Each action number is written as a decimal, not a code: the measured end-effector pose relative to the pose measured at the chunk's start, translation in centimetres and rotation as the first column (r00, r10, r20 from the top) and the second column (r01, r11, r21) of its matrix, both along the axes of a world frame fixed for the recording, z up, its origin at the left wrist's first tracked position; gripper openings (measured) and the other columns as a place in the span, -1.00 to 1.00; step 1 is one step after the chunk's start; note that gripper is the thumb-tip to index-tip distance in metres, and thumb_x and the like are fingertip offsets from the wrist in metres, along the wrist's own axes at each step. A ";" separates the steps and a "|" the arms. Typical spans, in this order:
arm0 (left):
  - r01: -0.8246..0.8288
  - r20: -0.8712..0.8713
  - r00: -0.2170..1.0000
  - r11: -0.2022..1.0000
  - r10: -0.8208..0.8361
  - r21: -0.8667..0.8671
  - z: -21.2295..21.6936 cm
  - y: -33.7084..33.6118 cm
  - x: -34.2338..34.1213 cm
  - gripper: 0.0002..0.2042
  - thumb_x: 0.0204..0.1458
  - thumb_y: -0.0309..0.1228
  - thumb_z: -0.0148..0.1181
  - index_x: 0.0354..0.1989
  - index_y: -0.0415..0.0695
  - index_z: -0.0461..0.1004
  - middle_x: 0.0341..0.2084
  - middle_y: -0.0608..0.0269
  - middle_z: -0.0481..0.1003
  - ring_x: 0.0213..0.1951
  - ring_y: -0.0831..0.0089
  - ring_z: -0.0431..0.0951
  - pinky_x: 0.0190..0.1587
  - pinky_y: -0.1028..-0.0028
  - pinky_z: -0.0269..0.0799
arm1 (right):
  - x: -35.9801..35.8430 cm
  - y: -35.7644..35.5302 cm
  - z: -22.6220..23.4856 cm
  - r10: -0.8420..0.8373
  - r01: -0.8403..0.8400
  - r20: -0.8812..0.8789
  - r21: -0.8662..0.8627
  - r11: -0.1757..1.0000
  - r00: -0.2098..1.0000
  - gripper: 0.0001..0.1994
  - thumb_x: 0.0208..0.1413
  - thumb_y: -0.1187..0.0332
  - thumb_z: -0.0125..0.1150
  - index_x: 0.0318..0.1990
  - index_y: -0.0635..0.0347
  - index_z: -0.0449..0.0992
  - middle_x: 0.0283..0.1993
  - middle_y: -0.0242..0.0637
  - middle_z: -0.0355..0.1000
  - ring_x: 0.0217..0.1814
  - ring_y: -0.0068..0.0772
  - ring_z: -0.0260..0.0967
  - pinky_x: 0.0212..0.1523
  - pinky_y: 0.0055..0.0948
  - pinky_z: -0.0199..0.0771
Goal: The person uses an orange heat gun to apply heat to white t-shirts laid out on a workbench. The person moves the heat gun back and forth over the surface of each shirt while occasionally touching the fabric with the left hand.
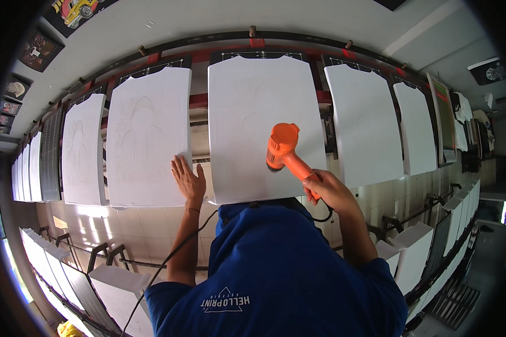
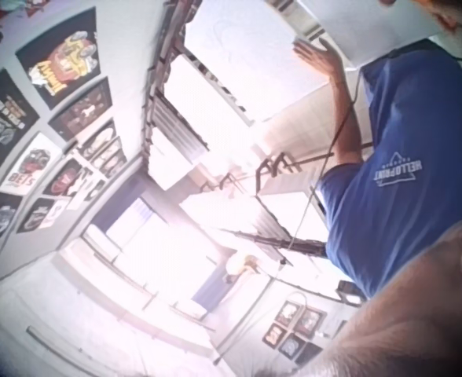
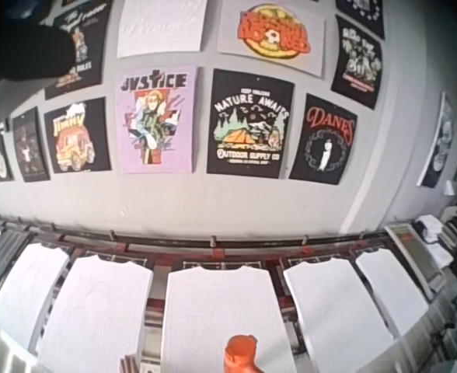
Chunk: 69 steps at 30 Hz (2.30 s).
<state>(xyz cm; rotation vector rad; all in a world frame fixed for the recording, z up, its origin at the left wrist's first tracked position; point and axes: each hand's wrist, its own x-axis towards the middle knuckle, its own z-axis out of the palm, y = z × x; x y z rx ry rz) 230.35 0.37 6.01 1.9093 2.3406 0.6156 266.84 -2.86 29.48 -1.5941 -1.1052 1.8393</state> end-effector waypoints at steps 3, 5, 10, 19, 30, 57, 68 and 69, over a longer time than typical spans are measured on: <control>0.053 0.060 0.997 0.998 -0.052 -0.024 0.5 -1.9 3.0 -0.36 0.13 -0.23 0.07 0.31 -0.33 0.06 0.33 -0.18 0.03 0.38 -0.10 -0.05 0.38 0.04 -0.17 | 0.5 1.4 -1.3 -0.079 0.081 -0.029 0.099 0.992 0.996 -0.74 0.17 0.22 0.12 -0.29 0.28 0.37 -0.48 -0.39 0.34 -0.51 -0.58 0.29 -0.50 -0.53 0.31; 0.110 0.094 0.990 0.994 -0.108 -0.020 1.0 -3.6 5.1 -0.36 0.13 -0.25 0.07 0.32 -0.31 0.04 0.35 -0.18 0.00 0.38 -0.10 -0.07 0.38 0.01 -0.18 | 0.5 2.4 -1.9 -0.138 0.142 -0.044 0.107 0.984 0.990 -0.75 0.17 0.22 0.13 -0.28 0.27 0.36 -0.47 -0.39 0.34 -0.49 -0.58 0.31 -0.50 -0.53 0.32; 0.207 0.151 0.970 0.974 -0.191 -0.095 2.0 -5.5 9.5 -0.37 0.15 -0.26 0.03 0.33 -0.32 0.02 0.36 -0.17 -0.03 0.40 -0.08 -0.12 0.39 0.03 -0.23 | 3.3 1.0 -1.0 0.021 -0.020 -0.014 0.031 0.999 1.000 -0.75 0.17 0.24 0.11 -0.28 0.29 0.37 -0.47 -0.37 0.35 -0.50 -0.57 0.33 -0.50 -0.53 0.33; 0.276 0.042 0.961 0.955 -0.273 -0.108 2.2 -2.0 13.9 -0.36 0.21 -0.17 -0.08 0.33 -0.37 0.00 0.35 -0.16 -0.02 0.40 -0.04 -0.13 0.41 0.09 -0.28 | 5.1 2.3 -2.1 -0.109 0.117 -0.072 0.113 0.987 0.991 -0.71 0.19 0.18 0.10 -0.29 0.29 0.37 -0.48 -0.40 0.33 -0.48 -0.59 0.33 -0.49 -0.53 0.36; 0.368 0.049 0.930 0.922 -0.365 -0.121 2.2 -4.2 19.1 -0.35 0.19 -0.18 -0.08 0.32 -0.39 0.00 0.36 -0.16 -0.03 0.40 -0.04 -0.12 0.41 0.08 -0.27 | 9.7 0.6 -2.0 -0.010 0.016 -0.070 0.086 0.996 0.998 -0.71 0.18 0.17 0.12 -0.30 0.28 0.38 -0.47 -0.39 0.34 -0.50 -0.60 0.34 -0.51 -0.55 0.35; 0.493 -0.062 0.865 0.867 -0.497 -0.075 0.2 12.6 17.9 -0.38 0.23 -0.16 -0.14 0.34 -0.36 -0.01 0.37 -0.13 -0.04 0.41 0.00 -0.13 0.41 0.12 -0.26 | 11.3 0.7 -1.1 -0.187 0.186 0.001 0.021 0.982 0.982 -0.71 0.19 0.16 0.10 -0.22 0.25 0.40 -0.41 -0.41 0.36 -0.42 -0.57 0.36 -0.45 -0.55 0.38; 0.635 -0.071 0.765 0.769 -0.640 -0.077 1.4 6.9 20.3 -0.38 0.21 -0.18 -0.10 0.30 -0.42 0.05 0.31 -0.26 0.06 0.37 -0.12 -0.02 0.37 0.01 -0.16 | 7.5 10.7 -4.4 -0.275 0.304 -0.150 0.219 0.927 0.950 -0.69 0.17 0.14 0.15 -0.23 0.26 0.42 -0.39 -0.40 0.37 -0.44 -0.60 0.37 -0.51 -0.59 0.37; 0.634 -0.063 0.767 0.769 -0.639 -0.087 1.8 5.8 20.2 -0.38 0.21 -0.19 -0.10 0.30 -0.42 0.04 0.31 -0.26 0.05 0.37 -0.12 -0.03 0.37 0.00 -0.17 | 7.1 11.5 -4.7 -0.239 0.271 -0.165 0.212 0.939 0.957 -0.68 0.17 0.13 0.15 -0.23 0.27 0.42 -0.38 -0.39 0.38 -0.43 -0.60 0.37 -0.51 -0.59 0.38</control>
